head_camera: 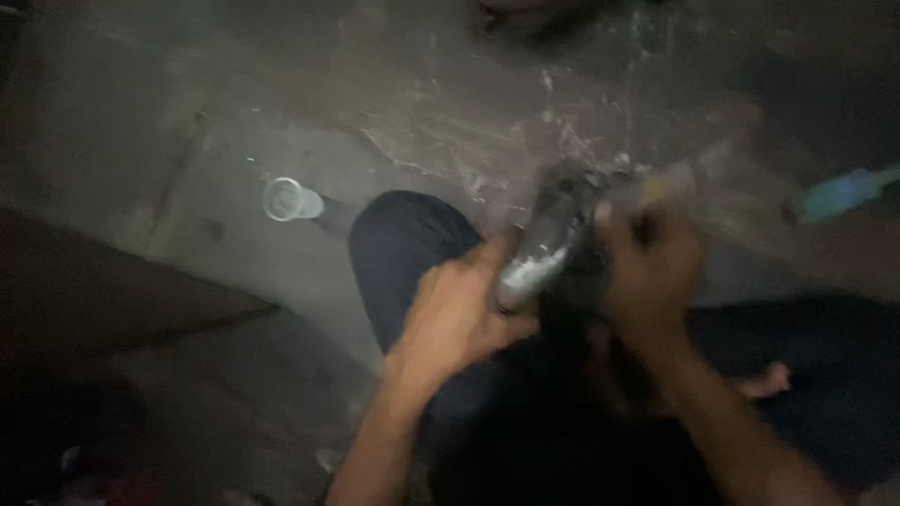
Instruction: The person sits on the floor and scrubs a curved metal pipe with a brush. They rotate the pipe to clean different sections and also scrub a smaller cylindrical metal part. A plastic cup and a bottle are visible on the floor nearby.
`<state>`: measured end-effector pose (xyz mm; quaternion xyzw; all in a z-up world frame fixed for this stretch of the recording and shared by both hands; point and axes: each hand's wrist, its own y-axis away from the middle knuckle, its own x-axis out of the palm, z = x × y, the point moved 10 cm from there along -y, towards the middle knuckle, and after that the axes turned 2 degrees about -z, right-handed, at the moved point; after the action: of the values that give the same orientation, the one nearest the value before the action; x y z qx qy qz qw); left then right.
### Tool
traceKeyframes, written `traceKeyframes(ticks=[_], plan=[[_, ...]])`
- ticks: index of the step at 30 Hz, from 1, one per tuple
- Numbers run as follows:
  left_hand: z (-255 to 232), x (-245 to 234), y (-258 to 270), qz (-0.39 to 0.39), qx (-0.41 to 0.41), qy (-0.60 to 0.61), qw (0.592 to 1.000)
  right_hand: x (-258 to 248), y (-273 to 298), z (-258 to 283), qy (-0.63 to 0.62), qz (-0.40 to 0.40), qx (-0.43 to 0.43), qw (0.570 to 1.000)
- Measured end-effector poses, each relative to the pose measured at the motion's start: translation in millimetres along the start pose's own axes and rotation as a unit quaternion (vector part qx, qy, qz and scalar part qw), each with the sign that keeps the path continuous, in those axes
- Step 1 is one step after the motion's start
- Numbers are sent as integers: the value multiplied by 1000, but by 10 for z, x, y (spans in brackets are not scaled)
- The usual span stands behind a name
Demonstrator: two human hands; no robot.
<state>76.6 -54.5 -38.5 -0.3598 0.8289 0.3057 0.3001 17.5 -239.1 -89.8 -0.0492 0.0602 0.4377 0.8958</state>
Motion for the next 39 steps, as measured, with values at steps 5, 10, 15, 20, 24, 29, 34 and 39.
traceKeyframes(ticks=[5, 10, 15, 20, 24, 29, 34, 39], plan=[[-36, -24, -17, -5, -3, -12, 1000, 39, -14, 234, -36, 39, -33, 998], [-16, 34, 23, 6, -14, 0, 1000, -22, -71, 5, 65, 47, 7, 997], [44, -1, 21, -4, -22, 9, 1000, 31, -165, -195, -48, 20, 77, 996], [28, 9, 35, 0, -28, 15, 999, 9, -40, -267, -38, 17, 132, 990], [-41, -61, 1, 0, -35, 12, 999, 89, -257, -281, -156, 5, 137, 978], [-65, 2, 9, 5, -11, 24, 1000, 73, -261, -413, -169, -23, 110, 979], [-28, -4, 51, 15, -53, 3, 998, 101, -92, -356, -172, -6, 121, 978], [-50, 4, 27, 14, -32, -28, 999, 35, -108, -321, -134, -28, 121, 983]])
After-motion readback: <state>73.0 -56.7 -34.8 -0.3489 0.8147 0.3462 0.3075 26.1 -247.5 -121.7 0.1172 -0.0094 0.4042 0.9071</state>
